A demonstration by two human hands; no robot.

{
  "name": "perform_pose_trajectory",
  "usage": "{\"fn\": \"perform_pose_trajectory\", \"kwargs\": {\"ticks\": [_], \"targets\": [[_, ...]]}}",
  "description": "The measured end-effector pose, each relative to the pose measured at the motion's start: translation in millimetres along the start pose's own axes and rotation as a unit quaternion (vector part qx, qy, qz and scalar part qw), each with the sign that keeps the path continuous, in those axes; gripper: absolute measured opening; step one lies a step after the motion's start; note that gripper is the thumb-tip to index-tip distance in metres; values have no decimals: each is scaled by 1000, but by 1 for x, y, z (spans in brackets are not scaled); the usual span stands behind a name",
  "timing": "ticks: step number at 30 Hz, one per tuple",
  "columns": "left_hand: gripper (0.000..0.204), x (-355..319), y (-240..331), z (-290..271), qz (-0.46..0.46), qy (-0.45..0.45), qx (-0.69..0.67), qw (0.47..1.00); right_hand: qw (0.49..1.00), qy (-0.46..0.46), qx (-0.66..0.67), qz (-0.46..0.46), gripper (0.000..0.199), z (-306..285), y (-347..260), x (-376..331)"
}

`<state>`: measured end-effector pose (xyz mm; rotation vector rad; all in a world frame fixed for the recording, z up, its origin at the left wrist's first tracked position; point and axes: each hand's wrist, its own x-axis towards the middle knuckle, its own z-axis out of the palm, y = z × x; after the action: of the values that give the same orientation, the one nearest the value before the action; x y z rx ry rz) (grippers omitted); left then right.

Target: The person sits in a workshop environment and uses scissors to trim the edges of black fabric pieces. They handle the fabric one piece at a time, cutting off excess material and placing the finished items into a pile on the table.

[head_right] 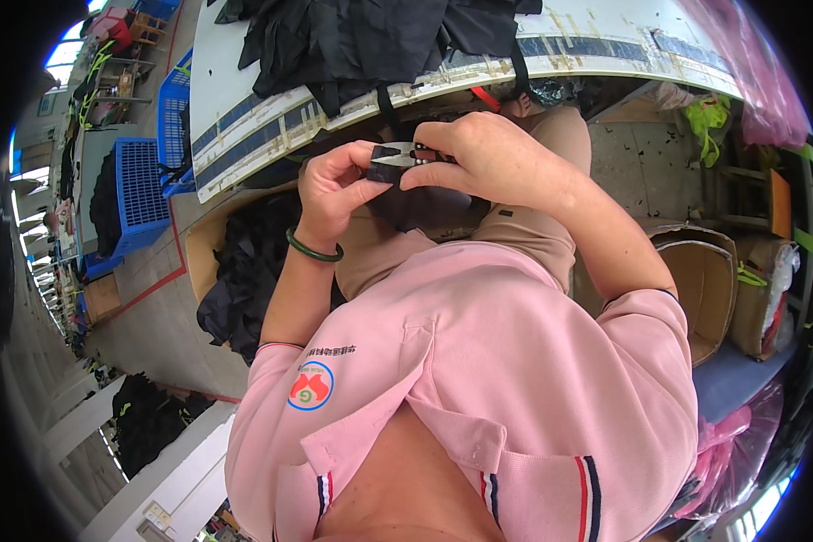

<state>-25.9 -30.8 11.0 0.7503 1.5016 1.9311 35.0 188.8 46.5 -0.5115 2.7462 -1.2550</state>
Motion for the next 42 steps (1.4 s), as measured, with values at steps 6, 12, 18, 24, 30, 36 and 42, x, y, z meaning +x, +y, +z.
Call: {"fn": "perform_pose_trajectory", "kwargs": {"ticks": [6,12,18,24,30,36,42], "targets": [[13,1,-3,-2,16,-9,0,1000,1000,-6,11,16,36,-4,-2,-1],[15,1,-4,-2,11,-15,-10,1000,1000,-17,-11,21,41,-7,-3,-1],[15,0,-9,-2,9,-16,1,1000,1000,-19,-9,10,39,-5,-7,1],[14,0,3,-1,-19,-33,7,999,1000,-18,-18,19,39,-9,-2,-5],[14,7,15,-16,-87,-115,-38,989,996,-52,74,2,43,-14,-1,-9],[15,21,29,-25,-173,-237,-69,954,988,-121,88,-27,43,-16,-6,-7],[18,24,23,-26,-211,-284,-100,930,987,-125,86,-59,37,-10,-3,-8]]}}
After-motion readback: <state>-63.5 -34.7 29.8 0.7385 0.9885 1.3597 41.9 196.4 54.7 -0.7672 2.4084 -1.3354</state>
